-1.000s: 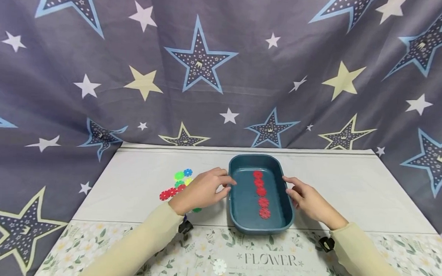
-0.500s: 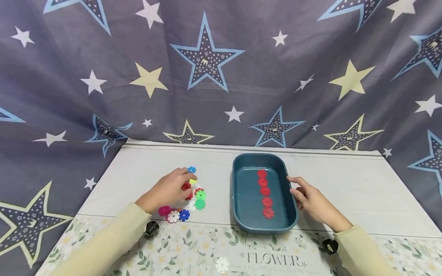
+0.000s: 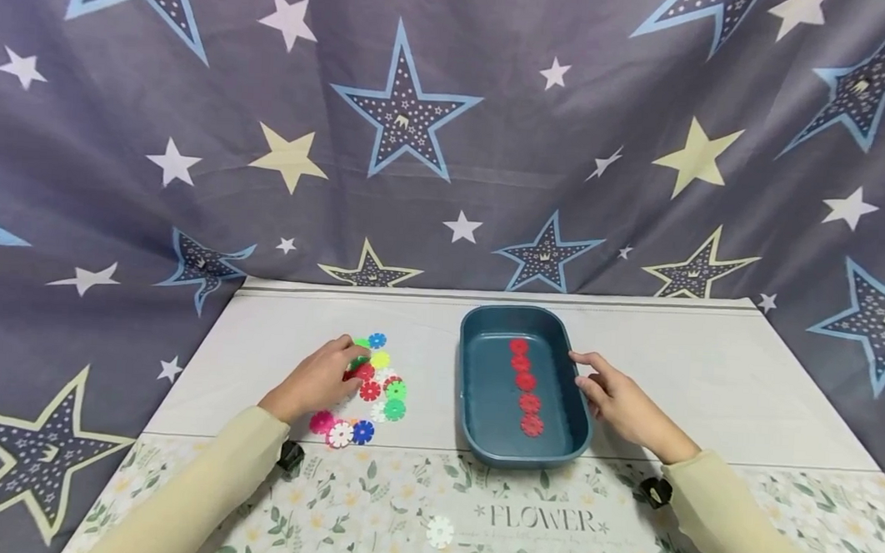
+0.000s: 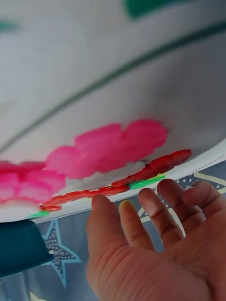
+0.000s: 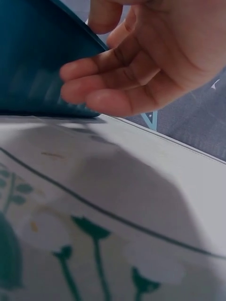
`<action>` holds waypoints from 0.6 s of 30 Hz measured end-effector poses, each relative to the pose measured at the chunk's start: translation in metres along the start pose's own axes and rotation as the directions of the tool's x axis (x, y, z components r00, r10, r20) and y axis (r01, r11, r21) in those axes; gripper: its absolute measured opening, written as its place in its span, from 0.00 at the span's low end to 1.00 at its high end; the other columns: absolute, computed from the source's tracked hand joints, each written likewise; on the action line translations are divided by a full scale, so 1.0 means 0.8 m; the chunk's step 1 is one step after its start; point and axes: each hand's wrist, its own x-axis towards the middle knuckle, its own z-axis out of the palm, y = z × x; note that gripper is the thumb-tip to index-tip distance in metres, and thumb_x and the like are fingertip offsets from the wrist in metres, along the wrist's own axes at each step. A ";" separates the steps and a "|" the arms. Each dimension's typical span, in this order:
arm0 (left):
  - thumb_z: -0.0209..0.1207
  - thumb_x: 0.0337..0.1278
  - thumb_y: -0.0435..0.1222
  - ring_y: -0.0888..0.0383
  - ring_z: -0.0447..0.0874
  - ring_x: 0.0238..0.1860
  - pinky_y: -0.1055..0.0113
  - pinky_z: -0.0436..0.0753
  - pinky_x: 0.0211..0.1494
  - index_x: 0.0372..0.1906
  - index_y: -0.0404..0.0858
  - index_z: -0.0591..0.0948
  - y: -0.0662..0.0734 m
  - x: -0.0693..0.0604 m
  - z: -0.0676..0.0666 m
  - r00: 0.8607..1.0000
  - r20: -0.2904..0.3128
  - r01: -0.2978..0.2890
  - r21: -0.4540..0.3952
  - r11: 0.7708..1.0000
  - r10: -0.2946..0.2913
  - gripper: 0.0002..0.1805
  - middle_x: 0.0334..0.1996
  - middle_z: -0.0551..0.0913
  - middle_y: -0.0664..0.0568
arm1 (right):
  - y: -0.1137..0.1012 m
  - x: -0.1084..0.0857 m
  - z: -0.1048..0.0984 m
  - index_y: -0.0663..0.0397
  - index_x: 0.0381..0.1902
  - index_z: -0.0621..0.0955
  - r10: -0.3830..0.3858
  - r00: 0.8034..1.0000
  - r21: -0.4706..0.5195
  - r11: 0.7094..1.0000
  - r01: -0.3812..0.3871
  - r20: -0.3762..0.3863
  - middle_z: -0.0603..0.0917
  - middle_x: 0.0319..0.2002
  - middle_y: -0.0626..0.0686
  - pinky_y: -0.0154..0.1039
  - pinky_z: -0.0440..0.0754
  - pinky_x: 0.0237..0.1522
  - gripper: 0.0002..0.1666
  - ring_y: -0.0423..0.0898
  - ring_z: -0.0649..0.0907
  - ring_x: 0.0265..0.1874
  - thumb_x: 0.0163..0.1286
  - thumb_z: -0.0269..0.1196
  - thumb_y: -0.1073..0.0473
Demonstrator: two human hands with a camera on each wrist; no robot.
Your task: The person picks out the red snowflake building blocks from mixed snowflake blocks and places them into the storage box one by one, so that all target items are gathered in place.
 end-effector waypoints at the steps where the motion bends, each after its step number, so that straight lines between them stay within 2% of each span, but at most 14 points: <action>1: 0.65 0.54 0.37 0.55 0.72 0.39 0.58 0.75 0.45 0.54 0.35 0.79 0.000 0.002 0.000 1.000 0.003 0.005 -0.004 1.000 -0.005 0.21 0.41 0.75 0.48 | 0.000 0.001 0.000 0.54 0.68 0.65 -0.002 1.000 -0.005 1.000 0.002 -0.001 0.74 0.20 0.54 0.38 0.75 0.22 0.25 0.49 0.74 0.19 0.76 0.49 0.57; 5: 0.63 0.56 0.36 0.56 0.74 0.40 0.58 0.75 0.47 0.51 0.34 0.81 0.004 0.008 0.000 0.999 0.036 0.023 -0.018 1.000 -0.023 0.18 0.40 0.75 0.49 | 0.001 0.001 0.001 0.54 0.67 0.65 -0.008 1.000 -0.017 1.000 0.008 -0.009 0.74 0.20 0.54 0.38 0.75 0.22 0.24 0.49 0.75 0.19 0.76 0.49 0.57; 11: 0.63 0.56 0.33 0.57 0.73 0.35 0.62 0.75 0.41 0.51 0.31 0.82 0.014 0.013 0.000 0.997 0.070 0.046 -0.024 0.999 -0.045 0.17 0.37 0.75 0.49 | 0.002 0.000 0.000 0.54 0.68 0.64 -0.006 1.000 -0.020 1.000 0.006 -0.010 0.73 0.21 0.52 0.38 0.75 0.22 0.25 0.49 0.75 0.19 0.76 0.49 0.57; 18: 0.65 0.52 0.34 0.56 0.75 0.36 0.60 0.77 0.44 0.43 0.33 0.81 0.018 0.019 0.002 0.987 0.080 0.141 -0.019 0.990 -0.139 0.14 0.35 0.74 0.50 | 0.001 0.001 0.001 0.54 0.68 0.64 -0.008 1.000 -0.021 1.000 0.008 -0.002 0.73 0.21 0.51 0.38 0.75 0.22 0.25 0.49 0.75 0.20 0.76 0.48 0.56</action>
